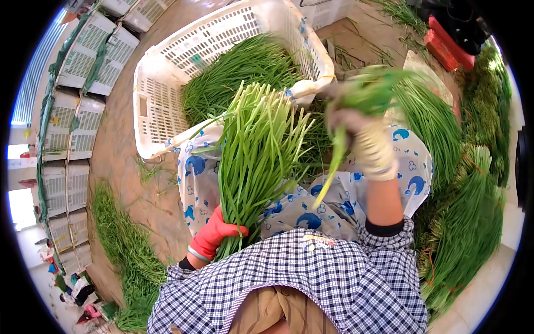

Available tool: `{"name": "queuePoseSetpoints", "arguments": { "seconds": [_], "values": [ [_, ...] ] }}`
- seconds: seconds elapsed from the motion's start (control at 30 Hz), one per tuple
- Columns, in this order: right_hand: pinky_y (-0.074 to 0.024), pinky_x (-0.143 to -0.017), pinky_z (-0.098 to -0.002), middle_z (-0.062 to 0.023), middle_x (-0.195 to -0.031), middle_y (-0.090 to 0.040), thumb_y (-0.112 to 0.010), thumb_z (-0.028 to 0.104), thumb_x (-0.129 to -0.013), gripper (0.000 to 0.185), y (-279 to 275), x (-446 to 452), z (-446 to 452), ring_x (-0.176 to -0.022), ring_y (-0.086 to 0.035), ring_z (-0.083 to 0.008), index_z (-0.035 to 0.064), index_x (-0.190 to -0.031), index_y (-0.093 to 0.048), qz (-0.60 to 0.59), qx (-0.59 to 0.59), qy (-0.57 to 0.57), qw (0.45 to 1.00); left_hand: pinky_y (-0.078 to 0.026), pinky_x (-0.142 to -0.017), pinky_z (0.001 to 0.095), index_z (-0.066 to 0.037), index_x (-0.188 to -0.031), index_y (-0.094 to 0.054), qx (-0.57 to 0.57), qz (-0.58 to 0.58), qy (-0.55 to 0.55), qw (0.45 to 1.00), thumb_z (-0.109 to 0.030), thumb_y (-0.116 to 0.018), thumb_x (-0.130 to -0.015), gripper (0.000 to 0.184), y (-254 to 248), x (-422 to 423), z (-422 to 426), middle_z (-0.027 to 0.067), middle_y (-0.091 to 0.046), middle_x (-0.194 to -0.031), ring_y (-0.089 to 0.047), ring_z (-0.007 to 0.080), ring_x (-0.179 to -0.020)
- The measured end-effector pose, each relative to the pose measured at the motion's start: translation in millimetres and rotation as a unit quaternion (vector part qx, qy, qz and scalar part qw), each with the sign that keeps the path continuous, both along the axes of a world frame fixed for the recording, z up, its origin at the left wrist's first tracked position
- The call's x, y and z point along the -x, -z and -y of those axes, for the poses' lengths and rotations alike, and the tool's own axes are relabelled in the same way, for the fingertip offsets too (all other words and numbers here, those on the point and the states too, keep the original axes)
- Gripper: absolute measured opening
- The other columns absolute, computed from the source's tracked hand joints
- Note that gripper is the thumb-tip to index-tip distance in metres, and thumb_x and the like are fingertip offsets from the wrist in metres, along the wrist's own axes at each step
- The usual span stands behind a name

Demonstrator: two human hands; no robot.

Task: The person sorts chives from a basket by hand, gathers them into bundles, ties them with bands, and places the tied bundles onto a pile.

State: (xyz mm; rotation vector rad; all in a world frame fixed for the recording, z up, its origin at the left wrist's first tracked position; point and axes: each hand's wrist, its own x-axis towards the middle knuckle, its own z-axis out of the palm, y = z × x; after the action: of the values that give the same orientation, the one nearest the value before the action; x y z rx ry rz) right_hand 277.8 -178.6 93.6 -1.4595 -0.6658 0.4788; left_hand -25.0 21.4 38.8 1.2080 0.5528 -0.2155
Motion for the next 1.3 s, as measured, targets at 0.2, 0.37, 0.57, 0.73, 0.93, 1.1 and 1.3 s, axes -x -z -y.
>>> {"name": "queuePoseSetpoints", "arguments": {
  "seconds": [0.2, 0.37, 0.57, 0.73, 0.93, 1.1, 1.3],
  "values": [
    [-0.0528, -0.067, -0.0407, -0.0173, -0.082, -0.068, -0.074, 0.031, -0.080, 0.043, 15.5, 23.6, -46.8, -0.076, -0.067, -0.0337, 0.0054, -0.111, -0.062, 0.278, 0.272, -0.050, 0.920, -0.047, -0.092, 0.0329, -0.003, -0.127, -0.058, -0.060, 0.010, 0.006, 0.998, 0.000, -0.079, -0.064, 0.066, -3.2, 4.0, 6.1, 0.0042, -0.066, -0.117, -0.059, 0.0156, -0.107],
    [-0.0525, -0.068, -0.0432, -0.0177, -0.084, -0.068, -0.069, 0.037, -0.082, 0.040, 54.6, 16.3, -55.1, -0.076, -0.066, -0.0348, 0.0079, -0.109, -0.063, 0.358, 0.307, -0.164, 0.866, -0.044, -0.099, 0.0324, -0.003, -0.133, -0.052, -0.087, -0.016, 0.028, 0.996, 0.003, -0.078, -0.071, 0.067, 2.9, 11.1, 8.7, 0.0038, -0.062, -0.125, -0.056, 0.0147, -0.115],
    [-0.0509, -0.065, -0.0330, -0.0069, -0.081, -0.066, -0.067, 0.033, -0.085, 0.030, 70.6, -16.3, -22.5, -0.071, -0.063, -0.0223, 0.0080, -0.102, -0.065, -0.193, -0.052, 0.104, 0.974, -0.043, -0.100, 0.0323, -0.003, -0.135, -0.049, -0.099, -0.011, 0.023, 0.995, 0.001, -0.078, -0.071, 0.071, 8.5, 13.9, 6.4, 0.0046, -0.061, -0.125, -0.056, 0.0153, -0.115],
    [-0.0473, -0.064, -0.0228, -0.0019, -0.082, -0.062, -0.073, 0.039, -0.084, 0.040, 13.6, -43.5, 31.0, -0.073, -0.059, -0.0120, 0.0084, -0.107, -0.062, -0.122, -0.071, 0.063, 0.988, -0.045, -0.098, 0.0322, -0.004, -0.133, -0.051, -0.099, -0.012, -0.017, 0.995, 0.004, -0.075, -0.070, 0.068, 7.7, 14.5, 12.6, 0.0055, -0.062, -0.125, -0.057, 0.0162, -0.114],
    [-0.0484, -0.084, -0.0407, -0.0154, -0.102, -0.061, -0.084, 0.022, -0.058, 0.056, 24.7, 24.8, -39.9, -0.095, -0.061, -0.0303, 0.0035, -0.105, -0.061, 0.534, 0.291, 0.034, 0.793, -0.042, -0.102, 0.0315, -0.003, -0.142, -0.042, -0.168, -0.025, 0.025, 0.985, 0.003, -0.071, -0.073, 0.075, -7.7, -3.2, 22.4, 0.0063, -0.060, -0.129, -0.055, 0.0159, -0.118],
    [-0.0498, -0.071, -0.0450, -0.0152, -0.082, -0.062, -0.062, 0.004, -0.072, 0.016, 76.1, -20.3, -22.4, -0.076, -0.061, -0.0366, 0.0061, -0.088, -0.064, 0.453, 0.297, 0.189, 0.819, -0.044, -0.098, 0.0298, -0.002, -0.139, -0.046, -0.268, -0.021, 0.022, 0.963, 0.003, -0.071, -0.075, 0.068, -2.1, 12.1, 20.1, 0.0063, -0.063, -0.123, -0.058, 0.0137, -0.113],
    [-0.0509, -0.084, -0.0382, -0.0127, -0.105, -0.066, -0.067, 0.000, -0.077, 0.037, 51.3, -30.3, 0.8, -0.096, -0.062, -0.0217, 0.0045, -0.113, -0.061, 0.291, 0.120, 0.061, 0.947, -0.043, -0.100, 0.0288, -0.005, -0.144, -0.042, -0.318, -0.013, 0.032, 0.947, 0.005, -0.069, -0.077, 0.073, -7.0, 10.0, 15.8, 0.0072, -0.062, -0.128, -0.056, 0.0143, -0.117]
  ]
}}
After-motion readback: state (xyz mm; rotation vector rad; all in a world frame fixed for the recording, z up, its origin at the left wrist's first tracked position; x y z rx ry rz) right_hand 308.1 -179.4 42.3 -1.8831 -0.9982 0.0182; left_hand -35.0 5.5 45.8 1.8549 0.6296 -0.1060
